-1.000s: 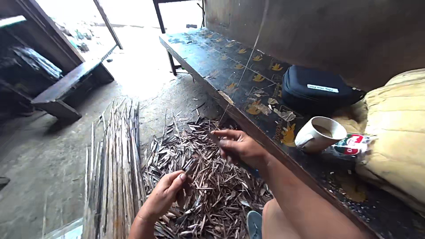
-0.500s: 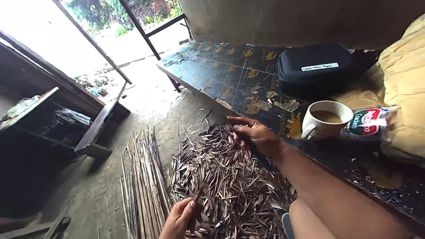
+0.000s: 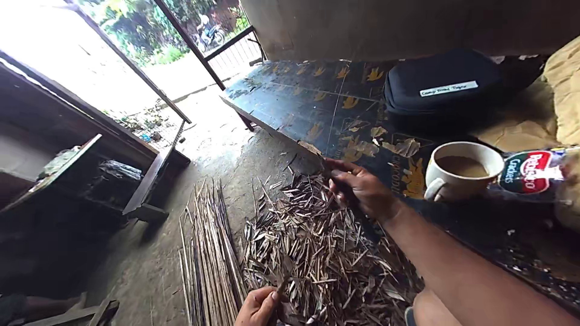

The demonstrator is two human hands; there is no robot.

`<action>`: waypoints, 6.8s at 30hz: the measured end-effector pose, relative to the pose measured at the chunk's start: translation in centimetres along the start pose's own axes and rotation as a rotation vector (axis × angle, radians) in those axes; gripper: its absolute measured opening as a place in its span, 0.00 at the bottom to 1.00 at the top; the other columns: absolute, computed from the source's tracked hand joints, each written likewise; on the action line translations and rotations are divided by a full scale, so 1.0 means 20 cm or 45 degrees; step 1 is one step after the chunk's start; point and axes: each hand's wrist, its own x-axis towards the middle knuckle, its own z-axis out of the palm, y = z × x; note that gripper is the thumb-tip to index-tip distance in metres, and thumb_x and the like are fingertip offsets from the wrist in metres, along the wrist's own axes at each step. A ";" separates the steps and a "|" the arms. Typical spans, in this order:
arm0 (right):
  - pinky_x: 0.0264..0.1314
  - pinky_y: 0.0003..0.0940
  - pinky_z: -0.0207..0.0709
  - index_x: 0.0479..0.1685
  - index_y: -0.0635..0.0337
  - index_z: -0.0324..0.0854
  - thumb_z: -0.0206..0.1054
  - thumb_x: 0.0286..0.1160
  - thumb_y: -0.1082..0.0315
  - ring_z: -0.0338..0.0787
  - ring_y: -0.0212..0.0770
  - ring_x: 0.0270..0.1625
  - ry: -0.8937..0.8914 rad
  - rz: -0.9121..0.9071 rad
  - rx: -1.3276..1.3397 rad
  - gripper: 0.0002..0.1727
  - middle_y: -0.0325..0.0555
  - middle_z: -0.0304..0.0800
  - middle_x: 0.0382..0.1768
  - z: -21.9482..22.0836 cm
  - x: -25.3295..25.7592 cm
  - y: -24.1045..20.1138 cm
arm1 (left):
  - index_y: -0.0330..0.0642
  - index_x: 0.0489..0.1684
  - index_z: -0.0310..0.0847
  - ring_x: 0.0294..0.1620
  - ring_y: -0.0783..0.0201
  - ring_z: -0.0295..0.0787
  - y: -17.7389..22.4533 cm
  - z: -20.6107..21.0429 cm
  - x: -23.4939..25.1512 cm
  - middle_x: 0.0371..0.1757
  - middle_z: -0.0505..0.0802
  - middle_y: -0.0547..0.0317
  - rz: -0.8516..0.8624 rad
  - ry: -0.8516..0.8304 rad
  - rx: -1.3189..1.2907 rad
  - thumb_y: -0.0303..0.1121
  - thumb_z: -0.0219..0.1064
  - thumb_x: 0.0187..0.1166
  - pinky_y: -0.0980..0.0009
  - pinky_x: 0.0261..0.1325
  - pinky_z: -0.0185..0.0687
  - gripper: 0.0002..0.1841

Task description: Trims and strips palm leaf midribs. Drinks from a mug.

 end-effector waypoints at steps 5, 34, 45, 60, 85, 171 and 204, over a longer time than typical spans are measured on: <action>0.21 0.27 0.78 0.80 0.56 0.74 0.55 0.89 0.68 0.81 0.33 0.20 -0.132 0.175 -0.233 0.22 0.44 0.86 0.29 0.07 -0.03 0.07 | 0.34 0.48 0.90 0.19 0.78 0.80 0.02 0.00 0.03 0.28 0.92 0.64 0.067 0.141 0.060 0.31 0.52 0.88 0.77 0.25 0.78 0.17; 0.24 0.26 0.82 0.54 0.59 0.81 0.62 0.85 0.61 0.86 0.30 0.22 -0.783 0.164 -0.408 0.12 0.39 0.90 0.29 0.21 -0.17 0.24 | 0.42 0.52 0.81 0.31 0.65 0.92 0.14 0.16 0.13 0.35 0.92 0.59 0.282 0.065 -0.477 0.38 0.59 0.88 0.67 0.36 0.92 0.10; 0.26 0.21 0.79 0.47 0.59 0.84 0.63 0.88 0.62 0.84 0.26 0.25 -1.092 0.151 -0.476 0.10 0.35 0.89 0.29 0.24 -0.19 0.31 | 0.46 0.49 0.85 0.19 0.74 0.82 0.14 0.16 0.19 0.25 0.88 0.65 0.359 -0.143 -0.631 0.42 0.61 0.89 0.79 0.22 0.80 0.11; 0.36 0.21 0.84 0.47 0.62 0.87 0.61 0.88 0.66 0.87 0.24 0.32 -0.868 -0.249 -0.762 0.10 0.34 0.91 0.35 0.19 -0.18 0.20 | 0.46 0.45 0.84 0.20 0.75 0.82 0.14 0.12 0.17 0.25 0.86 0.67 0.339 -0.273 -0.703 0.42 0.60 0.89 0.80 0.23 0.78 0.11; 0.23 0.22 0.78 0.74 0.55 0.81 0.59 0.87 0.67 0.81 0.28 0.20 -0.771 0.280 -0.401 0.20 0.41 0.88 0.27 0.27 -0.20 0.27 | 0.40 0.65 0.84 0.28 0.81 0.72 0.13 0.19 0.19 0.31 0.82 0.73 0.590 0.389 0.127 0.48 0.46 0.94 0.82 0.34 0.72 0.25; 0.27 0.26 0.82 0.76 0.53 0.80 0.60 0.85 0.68 0.84 0.30 0.23 -0.646 -0.039 -0.544 0.21 0.42 0.91 0.30 0.17 -0.17 0.13 | 0.37 0.67 0.82 0.26 0.71 0.87 0.12 0.12 0.15 0.29 0.91 0.64 0.431 -0.124 -0.265 0.45 0.43 0.95 0.73 0.33 0.88 0.26; 0.23 0.25 0.80 0.74 0.63 0.78 0.58 0.85 0.69 0.84 0.30 0.22 -0.525 0.042 -0.509 0.21 0.41 0.90 0.31 0.20 -0.13 0.16 | 0.47 0.58 0.90 0.23 0.81 0.76 0.11 0.09 0.15 0.28 0.87 0.74 0.371 0.260 0.049 0.45 0.56 0.89 0.82 0.28 0.73 0.18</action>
